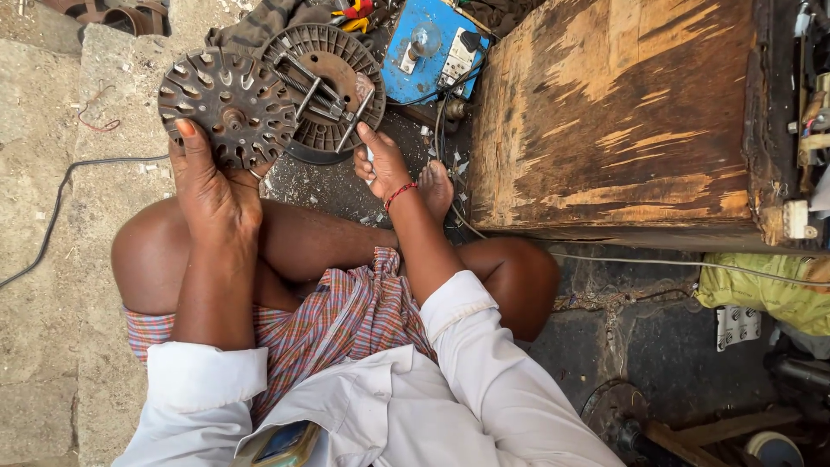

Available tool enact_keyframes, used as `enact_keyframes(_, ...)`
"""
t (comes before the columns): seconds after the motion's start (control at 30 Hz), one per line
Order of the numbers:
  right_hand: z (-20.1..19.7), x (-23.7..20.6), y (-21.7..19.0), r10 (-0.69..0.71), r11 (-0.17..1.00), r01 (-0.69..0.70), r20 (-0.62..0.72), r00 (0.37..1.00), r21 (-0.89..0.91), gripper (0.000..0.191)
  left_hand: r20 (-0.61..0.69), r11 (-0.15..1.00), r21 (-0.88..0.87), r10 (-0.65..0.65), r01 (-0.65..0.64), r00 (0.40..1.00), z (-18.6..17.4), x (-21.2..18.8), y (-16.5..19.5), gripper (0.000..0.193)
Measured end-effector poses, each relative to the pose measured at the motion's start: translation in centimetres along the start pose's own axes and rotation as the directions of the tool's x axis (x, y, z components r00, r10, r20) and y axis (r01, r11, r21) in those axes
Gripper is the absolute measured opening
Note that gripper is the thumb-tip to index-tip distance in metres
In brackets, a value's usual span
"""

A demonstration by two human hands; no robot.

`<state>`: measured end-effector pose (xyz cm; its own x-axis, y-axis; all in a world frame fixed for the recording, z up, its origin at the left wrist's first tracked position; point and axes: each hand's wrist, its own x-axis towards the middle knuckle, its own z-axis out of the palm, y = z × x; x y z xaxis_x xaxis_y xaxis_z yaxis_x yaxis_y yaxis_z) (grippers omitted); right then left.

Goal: The person sits on the ground and fits small white wedge pieces one at a time into the slots of a slotted metal rotor disc, then presses the disc onto a motor shaft and works it into place by hand.

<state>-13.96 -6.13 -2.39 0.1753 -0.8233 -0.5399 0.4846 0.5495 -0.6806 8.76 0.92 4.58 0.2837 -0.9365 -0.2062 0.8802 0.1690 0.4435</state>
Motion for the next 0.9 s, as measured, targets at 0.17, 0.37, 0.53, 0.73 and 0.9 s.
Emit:
enact_keyframes(0.17, -0.6, -0.8, 0.0, 0.013, 1.0, -0.014, 0.03, 0.999, 0.012, 0.048, 0.029, 1.0, -0.002, 0.01, -0.01, 1.0, -0.2, -0.1, 0.0, 0.05)
enact_keyframes(0.37, -3.1, -2.0, 0.9, 0.03, 0.998, -0.041, -0.194, 0.981, -0.053, 0.053, 0.049, 1.0, 0.029, -0.01, 0.008, 0.999, -1.0, -0.4, -0.8, 0.049)
enact_keyframes(0.53, -3.2, -0.9, 1.8, 0.039, 0.991, -0.081, -0.344, 0.938, -0.109, 0.039, -0.011, 0.997, 0.081, -0.009, 0.009, 1.0, -1.1, -0.6, -2.0, 0.05)
enact_keyframes(0.73, -3.2, -0.6, 1.4, 0.013, 0.984, -0.081, -0.397, 0.918, -0.157, 0.029, -0.011, 0.99, 0.125, -0.056, 0.057, 0.998, -0.7, -1.0, -2.2, 0.052)
enact_keyframes(0.9, -3.0, -1.4, 0.0, -0.068, 0.898, -0.161, -0.49, 0.869, -0.41, 0.032, -0.013, 0.99, 0.132, -0.047, 0.048, 0.999, -0.4, -1.3, -1.9, 0.051)
